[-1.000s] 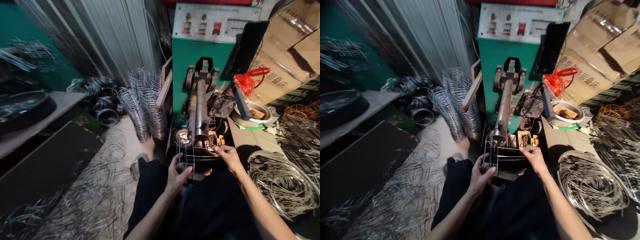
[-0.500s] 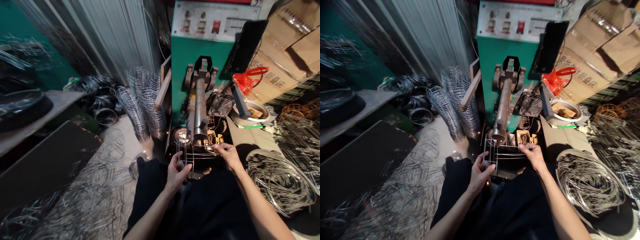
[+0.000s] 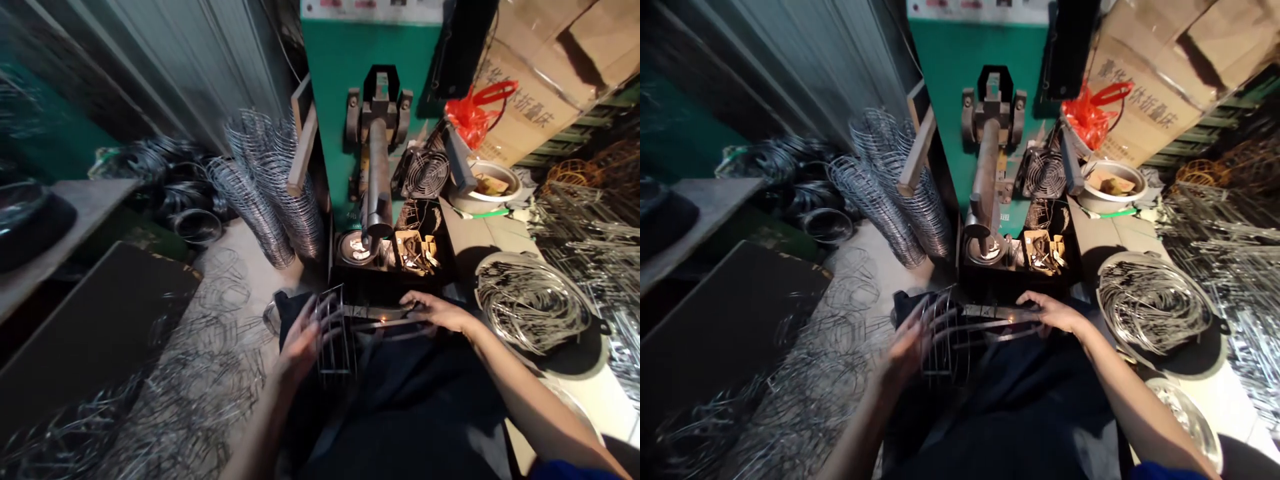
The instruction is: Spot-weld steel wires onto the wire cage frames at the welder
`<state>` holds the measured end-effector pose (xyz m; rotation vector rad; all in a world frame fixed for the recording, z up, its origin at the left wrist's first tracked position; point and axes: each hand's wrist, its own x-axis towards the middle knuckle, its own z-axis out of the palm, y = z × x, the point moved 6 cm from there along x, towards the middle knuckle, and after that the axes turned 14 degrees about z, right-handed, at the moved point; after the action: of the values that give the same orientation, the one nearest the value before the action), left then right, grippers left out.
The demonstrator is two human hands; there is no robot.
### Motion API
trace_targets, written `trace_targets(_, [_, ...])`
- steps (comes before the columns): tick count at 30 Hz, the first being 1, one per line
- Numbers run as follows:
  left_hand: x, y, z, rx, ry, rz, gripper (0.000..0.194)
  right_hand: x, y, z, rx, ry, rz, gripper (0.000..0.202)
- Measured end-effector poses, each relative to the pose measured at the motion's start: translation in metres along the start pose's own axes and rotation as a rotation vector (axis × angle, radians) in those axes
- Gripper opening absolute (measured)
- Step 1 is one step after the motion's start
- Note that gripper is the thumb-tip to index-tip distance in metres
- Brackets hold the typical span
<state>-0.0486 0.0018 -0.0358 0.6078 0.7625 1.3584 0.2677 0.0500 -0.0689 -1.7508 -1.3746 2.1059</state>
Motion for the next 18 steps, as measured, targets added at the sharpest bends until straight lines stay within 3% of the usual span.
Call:
trace_targets(3, [-0.025, -0.034, -0.013, 0.107, -0.022, -0.152, 0.066, 0.012, 0.016, 0.009, 0.005, -0.044, 0.068, 0.048])
trace_targets(6, [-0.039, -0.046, -0.013, 0.230, -0.030, -0.132, 0.064, 0.014, 0.012, 0.000, -0.048, 0.052, -0.024, 0.038])
trace_targets(9, [-0.031, -0.042, 0.001, 0.265, -0.040, -0.036, 0.062, 0.006, -0.011, -0.015, -0.094, 0.204, -0.183, 0.039])
trace_targets(13, [-0.009, -0.042, 0.028, 0.278, -0.091, 0.021, 0.053, -0.006, -0.044, -0.032, 0.053, 0.321, -0.312, 0.044])
trace_targets(18, [0.009, -0.049, 0.042, 0.329, -0.020, 0.124, 0.038, -0.017, -0.075, -0.045, 0.079, 0.556, -0.451, 0.049])
